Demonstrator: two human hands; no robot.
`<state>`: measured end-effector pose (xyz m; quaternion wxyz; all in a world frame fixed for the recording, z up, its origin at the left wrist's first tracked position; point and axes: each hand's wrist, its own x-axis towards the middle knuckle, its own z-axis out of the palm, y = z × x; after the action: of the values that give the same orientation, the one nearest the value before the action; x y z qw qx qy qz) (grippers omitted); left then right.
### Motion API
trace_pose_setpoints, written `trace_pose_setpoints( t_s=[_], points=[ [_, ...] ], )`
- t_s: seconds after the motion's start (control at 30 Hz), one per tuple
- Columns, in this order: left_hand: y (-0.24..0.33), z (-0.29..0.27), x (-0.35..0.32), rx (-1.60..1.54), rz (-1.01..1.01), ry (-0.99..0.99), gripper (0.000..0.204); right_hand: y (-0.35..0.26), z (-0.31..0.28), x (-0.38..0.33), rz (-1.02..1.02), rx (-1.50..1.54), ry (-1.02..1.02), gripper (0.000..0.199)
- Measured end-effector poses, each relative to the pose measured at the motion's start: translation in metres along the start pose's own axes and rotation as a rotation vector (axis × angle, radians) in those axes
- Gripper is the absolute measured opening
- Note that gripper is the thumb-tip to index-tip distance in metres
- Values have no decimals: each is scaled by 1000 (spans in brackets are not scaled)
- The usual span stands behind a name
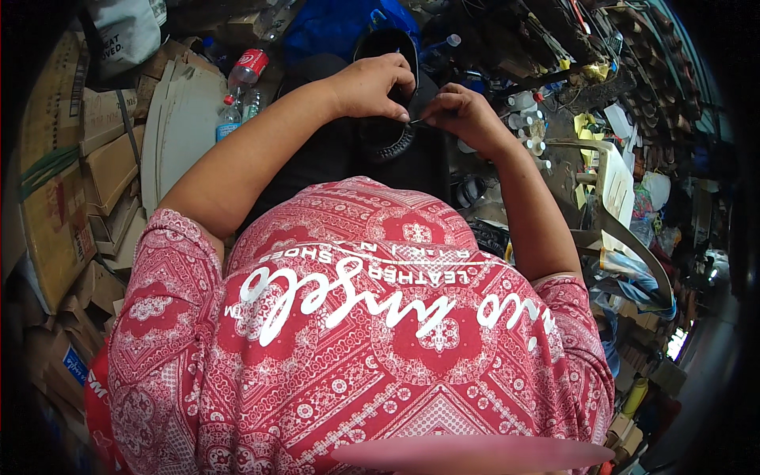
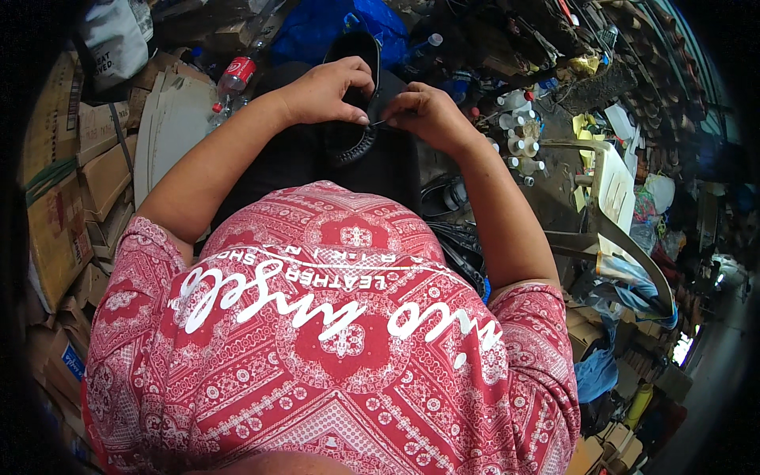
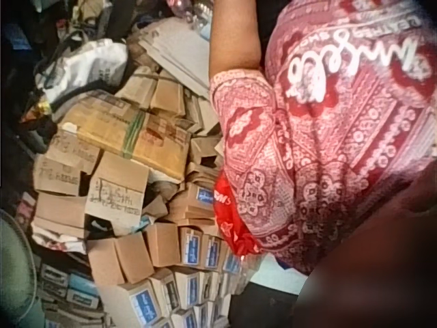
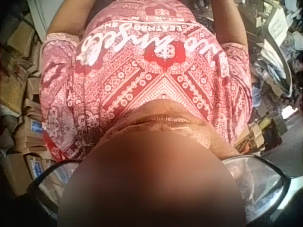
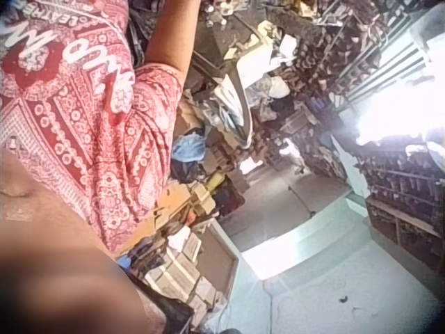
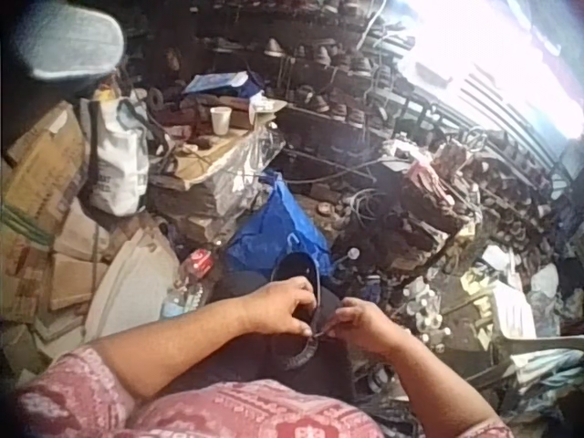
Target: The person sews the upper part of a black shoe using a needle and thread.
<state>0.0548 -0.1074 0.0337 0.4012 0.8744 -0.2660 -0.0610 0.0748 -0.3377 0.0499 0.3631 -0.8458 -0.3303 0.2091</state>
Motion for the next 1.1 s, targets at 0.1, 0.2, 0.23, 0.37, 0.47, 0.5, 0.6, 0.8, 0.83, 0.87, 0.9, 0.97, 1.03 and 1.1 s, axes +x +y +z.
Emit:
trace_pose_setpoints(
  t_s=[0.1, 0.2, 0.23, 0.37, 0.47, 0.5, 0.6, 0.8, 0.83, 0.87, 0.9, 0.97, 1.03, 1.1],
  points=[
    [-6, 0, 5, -39, -9, -81, 37, 1, 3, -1, -2, 25, -8, 18],
    [-10, 2, 6, -151, -78, -179, 36, 5, 8, -4, 0, 70, 3, 18],
    [-10, 3, 4, -212, -69, -182, 33, 8, 11, -6, -8, 102, 11, 18],
    [-16, 6, 1, -260, -2, -184, 35, 10, 16, -14, 20, 161, 32, 18],
    [-16, 5, -1, -259, 0, -190, 32, 10, 13, -18, 47, 139, 68, 17],
    [-15, 5, -2, -260, 0, -191, 32, 12, 12, -18, 52, 149, 70, 17],
    [-12, 5, 0, -226, -26, -207, 30, 8, 14, -16, 22, 121, 49, 17],
    [-12, 6, -3, -282, -53, -185, 25, -2, 24, -18, 32, 140, 52, 16],
    [-12, 6, -3, -248, -21, -192, 24, -4, 25, -19, 50, 130, 53, 14],
    [-13, 5, -3, -214, 10, -200, 24, -5, 26, -20, 50, 129, 52, 14],
    [-13, 5, -3, -215, 10, -199, 24, -5, 28, -22, 41, 124, 76, 14],
    [-10, 0, -3, -209, 2, -288, 26, -6, 30, -25, 34, 121, 100, 14],
    [-7, -5, -3, -194, -12, -338, 27, -7, 31, -28, -9, 46, 137, 19],
    [-3, -8, -3, -179, -26, -387, 29, -12, 29, -28, -34, -21, 131, 19]
  ],
)
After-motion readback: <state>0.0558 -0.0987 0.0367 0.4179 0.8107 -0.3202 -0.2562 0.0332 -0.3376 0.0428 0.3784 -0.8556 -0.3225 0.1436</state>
